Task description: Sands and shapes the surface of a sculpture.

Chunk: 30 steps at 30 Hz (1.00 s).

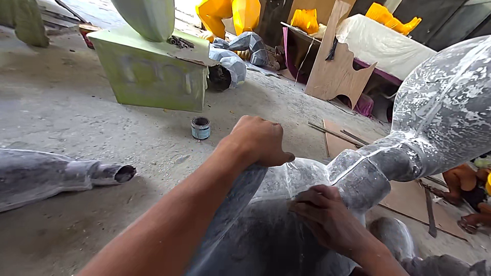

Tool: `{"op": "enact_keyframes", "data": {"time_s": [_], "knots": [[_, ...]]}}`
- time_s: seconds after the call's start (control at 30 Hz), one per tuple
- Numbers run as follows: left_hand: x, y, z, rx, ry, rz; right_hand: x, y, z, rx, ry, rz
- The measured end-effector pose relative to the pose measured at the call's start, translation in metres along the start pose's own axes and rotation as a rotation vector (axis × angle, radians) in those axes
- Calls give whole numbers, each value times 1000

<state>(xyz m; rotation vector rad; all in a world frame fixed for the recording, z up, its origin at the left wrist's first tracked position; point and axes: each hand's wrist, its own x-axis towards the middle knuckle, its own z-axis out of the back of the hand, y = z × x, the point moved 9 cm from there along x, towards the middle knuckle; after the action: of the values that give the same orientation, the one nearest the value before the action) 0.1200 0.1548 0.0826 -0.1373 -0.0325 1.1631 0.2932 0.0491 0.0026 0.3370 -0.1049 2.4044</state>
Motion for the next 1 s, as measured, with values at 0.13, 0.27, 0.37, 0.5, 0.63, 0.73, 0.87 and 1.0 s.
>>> {"op": "enact_keyframes", "data": {"time_s": [0.13, 0.27, 0.37, 0.5, 0.63, 0.73, 0.87, 1.0], "knots": [[-1, -2, 2, -8, -35, -10, -2, -11, 17, 4, 87, 100], [-1, -2, 3, -4, -36, 17, -8, -30, 29, -56, -77, 43], [-2, -7, 3, 14, -54, 33, 11, -3, 10, -144, 15, 96], [-5, -8, 4, 8, -57, 25, 1, -28, 31, -77, 73, 133], [-6, -11, 1, 14, -45, 30, 9, -11, 12, -55, 53, 103], [-5, -8, 3, 13, -62, 29, 19, 0, 5, -45, 137, 155], [-6, -6, 5, -12, -61, 25, 1, -35, 30, -19, 49, 79], [-7, -9, 4, -6, -76, -5, 23, -8, 7, -80, 87, 83]]}}
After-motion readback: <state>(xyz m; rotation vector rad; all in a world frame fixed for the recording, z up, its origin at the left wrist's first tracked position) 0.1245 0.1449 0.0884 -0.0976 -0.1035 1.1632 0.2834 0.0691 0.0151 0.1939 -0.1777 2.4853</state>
